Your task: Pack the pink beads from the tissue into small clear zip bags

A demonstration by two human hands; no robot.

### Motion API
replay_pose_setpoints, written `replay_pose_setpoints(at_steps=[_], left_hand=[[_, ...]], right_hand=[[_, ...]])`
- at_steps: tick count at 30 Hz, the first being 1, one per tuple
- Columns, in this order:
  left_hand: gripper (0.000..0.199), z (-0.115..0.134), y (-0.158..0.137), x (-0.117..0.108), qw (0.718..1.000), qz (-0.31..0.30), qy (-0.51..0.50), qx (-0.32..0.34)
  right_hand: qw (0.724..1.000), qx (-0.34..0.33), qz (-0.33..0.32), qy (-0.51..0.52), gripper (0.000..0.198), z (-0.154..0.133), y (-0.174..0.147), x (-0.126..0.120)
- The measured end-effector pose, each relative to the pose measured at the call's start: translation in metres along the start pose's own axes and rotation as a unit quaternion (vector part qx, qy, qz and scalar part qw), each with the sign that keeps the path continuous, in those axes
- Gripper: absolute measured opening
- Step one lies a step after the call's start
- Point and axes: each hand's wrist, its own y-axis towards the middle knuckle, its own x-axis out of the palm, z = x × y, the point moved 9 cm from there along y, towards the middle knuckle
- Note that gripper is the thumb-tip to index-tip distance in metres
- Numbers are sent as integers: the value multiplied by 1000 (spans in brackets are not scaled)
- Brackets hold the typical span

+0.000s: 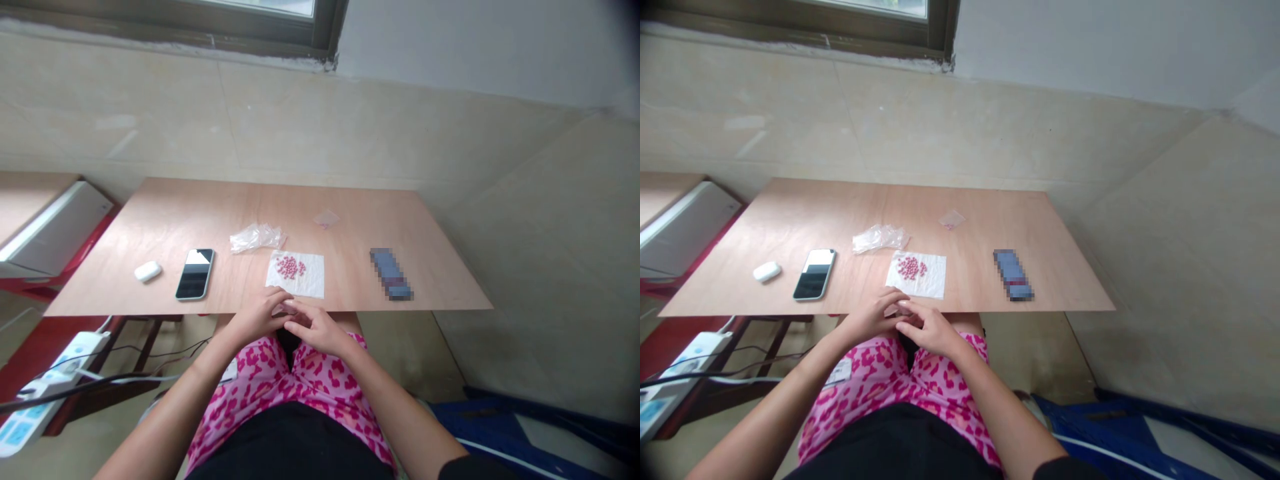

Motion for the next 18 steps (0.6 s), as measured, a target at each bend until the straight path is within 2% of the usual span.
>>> replay_pose_setpoints(at_steps=[6,9,12,15,18], left_hand=[[10,-5,-3,1,1000,-4,14,-9],[12,-9,-3,-2,1000,10,8,-17],[16,-16,-4,-8,999,31,13,-37],[19,-23,-4,-14,997,45,25,-53],[23,-27,-4,-14,996,35,33,-69]], right_hand=[[999,28,-33,4,55,6,-1,8],[999,14,0,29,43,6,2,0],[996,36,79,32,33,16,8,-24],[979,39,180,-81,25,21,17,-57],[956,24,204,-208,17,19,33,-71]])
